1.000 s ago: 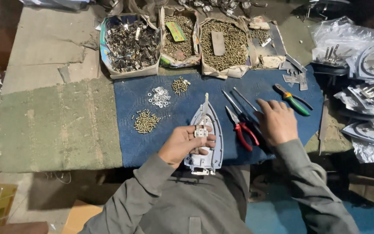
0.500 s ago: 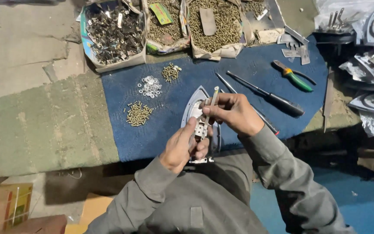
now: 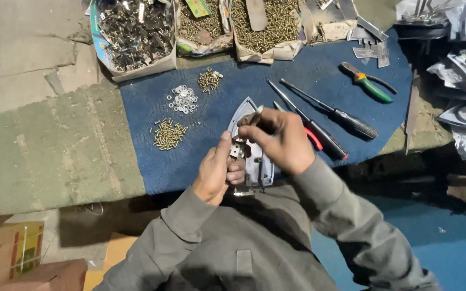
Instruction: The person assembles a metal electrical component, likely an iron soleplate, by inserting screws and washers and tightening them with a screwdriver. They use pliers to adjust internal parts and a hammer to tap components into place. The work is performed on a blue mat on a cluttered workbench with piles of screws and washers nearby.
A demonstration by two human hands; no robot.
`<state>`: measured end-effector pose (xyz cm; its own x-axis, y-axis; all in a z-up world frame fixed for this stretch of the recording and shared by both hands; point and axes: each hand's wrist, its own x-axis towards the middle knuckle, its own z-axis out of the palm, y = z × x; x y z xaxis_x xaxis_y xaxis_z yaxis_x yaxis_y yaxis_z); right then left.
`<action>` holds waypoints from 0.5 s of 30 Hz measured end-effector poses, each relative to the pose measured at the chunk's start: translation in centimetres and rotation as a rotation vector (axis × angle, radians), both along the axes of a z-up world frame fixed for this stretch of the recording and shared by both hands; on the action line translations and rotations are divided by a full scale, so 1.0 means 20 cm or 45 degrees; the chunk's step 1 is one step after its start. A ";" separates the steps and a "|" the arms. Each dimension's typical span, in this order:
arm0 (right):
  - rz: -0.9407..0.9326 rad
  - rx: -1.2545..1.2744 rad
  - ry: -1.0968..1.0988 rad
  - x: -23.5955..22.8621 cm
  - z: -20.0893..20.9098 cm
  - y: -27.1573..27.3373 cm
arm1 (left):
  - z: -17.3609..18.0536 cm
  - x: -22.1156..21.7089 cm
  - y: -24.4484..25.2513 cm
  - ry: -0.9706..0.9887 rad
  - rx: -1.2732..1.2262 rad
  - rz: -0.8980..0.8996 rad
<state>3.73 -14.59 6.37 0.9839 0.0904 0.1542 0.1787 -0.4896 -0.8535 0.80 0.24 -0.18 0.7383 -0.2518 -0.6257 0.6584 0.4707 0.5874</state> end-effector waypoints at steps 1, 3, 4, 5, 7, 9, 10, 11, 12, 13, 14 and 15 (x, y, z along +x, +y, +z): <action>0.106 0.123 0.158 0.06 0.00 -0.04 | 0.01 0.00 0.01 -0.116 -0.012 -0.082; 0.218 0.244 0.310 0.13 -0.11 -0.17 | 0.00 0.01 0.04 -0.237 -0.025 -0.160; 0.015 -0.086 0.150 0.15 -0.22 -0.26 | -0.01 0.02 0.07 -0.190 -0.088 -0.118; -0.187 -0.407 -0.013 0.17 -0.33 -0.34 | -0.03 0.03 0.10 -0.139 -0.148 -0.076; -0.252 -0.810 -0.170 0.05 -0.60 -0.41 | -0.10 0.01 0.17 -0.149 -0.225 0.005; -0.316 -1.217 -0.317 -0.05 -0.74 -0.44 | -0.14 -0.01 0.20 -0.145 -0.305 0.081; -0.338 -1.239 -0.437 -0.08 -0.76 -0.42 | -0.15 -0.02 0.20 -0.255 -0.317 0.113; -0.360 -1.254 -0.559 -0.11 -0.77 -0.39 | -0.15 -0.03 0.21 -0.368 -0.326 0.146; -0.356 -1.254 -0.549 -0.12 -0.79 -0.41 | -0.15 -0.04 0.22 -0.358 -0.324 0.146; -0.309 -1.181 -0.477 -0.11 -0.81 -0.43 | -0.15 -0.03 0.22 -0.384 -0.333 0.157; -0.261 -1.108 -0.406 -0.10 -0.82 -0.46 | -0.15 -0.03 0.22 -0.410 -0.342 0.169; -0.263 -1.111 -0.414 -0.09 -0.82 -0.51 | -0.14 -0.04 0.21 -0.417 -0.346 0.170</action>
<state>2.01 -24.84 -10.06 0.9142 0.1320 0.3833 0.1815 -0.9787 -0.0958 0.02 4.34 -2.94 0.9238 -0.2638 -0.2775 0.3810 0.7049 0.5983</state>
